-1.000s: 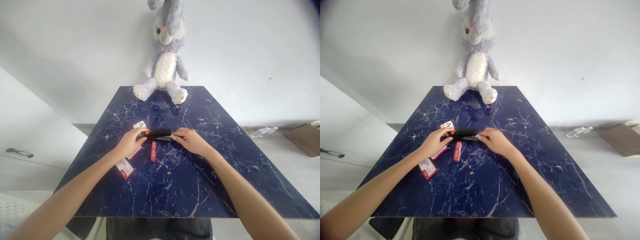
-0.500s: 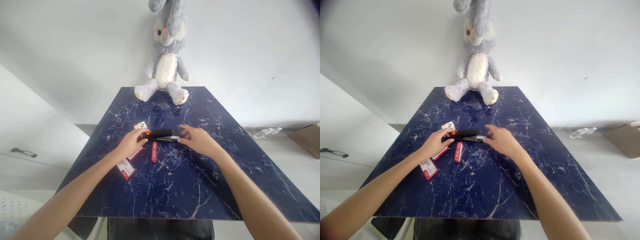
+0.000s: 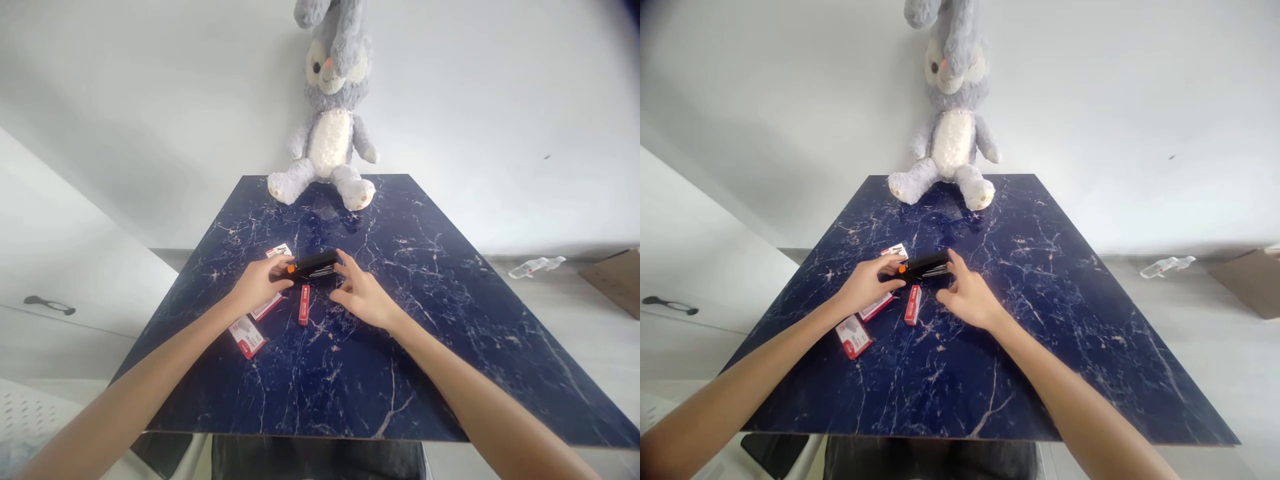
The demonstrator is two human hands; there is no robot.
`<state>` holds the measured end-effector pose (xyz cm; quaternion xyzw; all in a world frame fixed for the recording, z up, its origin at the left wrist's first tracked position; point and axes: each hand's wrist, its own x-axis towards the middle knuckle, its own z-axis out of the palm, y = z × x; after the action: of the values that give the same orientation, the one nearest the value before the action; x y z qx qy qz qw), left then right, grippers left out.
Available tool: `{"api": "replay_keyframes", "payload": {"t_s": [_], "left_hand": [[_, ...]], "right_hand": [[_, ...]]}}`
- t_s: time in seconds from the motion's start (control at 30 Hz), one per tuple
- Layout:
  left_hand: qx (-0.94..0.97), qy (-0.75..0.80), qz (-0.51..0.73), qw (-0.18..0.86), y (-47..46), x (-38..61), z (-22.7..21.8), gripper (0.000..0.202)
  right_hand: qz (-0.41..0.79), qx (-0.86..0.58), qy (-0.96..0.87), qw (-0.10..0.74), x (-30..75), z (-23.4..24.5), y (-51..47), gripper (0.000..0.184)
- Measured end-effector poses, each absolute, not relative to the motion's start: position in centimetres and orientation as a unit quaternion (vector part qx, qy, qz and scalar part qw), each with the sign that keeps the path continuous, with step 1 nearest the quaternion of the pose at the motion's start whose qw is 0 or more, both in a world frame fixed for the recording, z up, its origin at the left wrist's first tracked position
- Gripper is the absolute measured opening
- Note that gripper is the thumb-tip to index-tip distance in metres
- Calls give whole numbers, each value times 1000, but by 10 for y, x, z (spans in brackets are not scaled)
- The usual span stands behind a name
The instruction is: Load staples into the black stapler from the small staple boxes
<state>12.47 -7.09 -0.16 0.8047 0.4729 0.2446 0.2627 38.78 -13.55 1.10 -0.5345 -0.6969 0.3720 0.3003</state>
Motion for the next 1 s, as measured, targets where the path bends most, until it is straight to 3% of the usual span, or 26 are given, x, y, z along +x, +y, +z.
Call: {"api": "replay_keyframes", "payload": {"t_s": [0.2,0.33,0.47,0.6,0.67,0.73,0.87,1.0], "left_hand": [[824,413,228,314,-84,144,7,47],[871,341,126,331,-93,140,35,37],[872,395,140,253,-98,99,54,50],[880,385,94,263,-109,76,40,50],[870,397,94,276,-113,82,28,46],[864,403,112,280,-113,95,20,46],[873,379,136,275,-105,125,15,52],[871,384,167,257,-100,141,11,48]], "right_hand": [[398,-521,-689,310,392,-2,-119,93],[273,-621,-635,369,402,-1,-115,59],[172,-630,-673,349,417,26,-126,26],[181,-494,-814,245,406,47,-145,21],[157,-418,-862,242,390,46,-153,15],[120,-367,-890,241,376,41,-157,20],[93,-345,-912,204,369,33,-155,16],[68,-368,-908,191,382,33,-149,22]]}}
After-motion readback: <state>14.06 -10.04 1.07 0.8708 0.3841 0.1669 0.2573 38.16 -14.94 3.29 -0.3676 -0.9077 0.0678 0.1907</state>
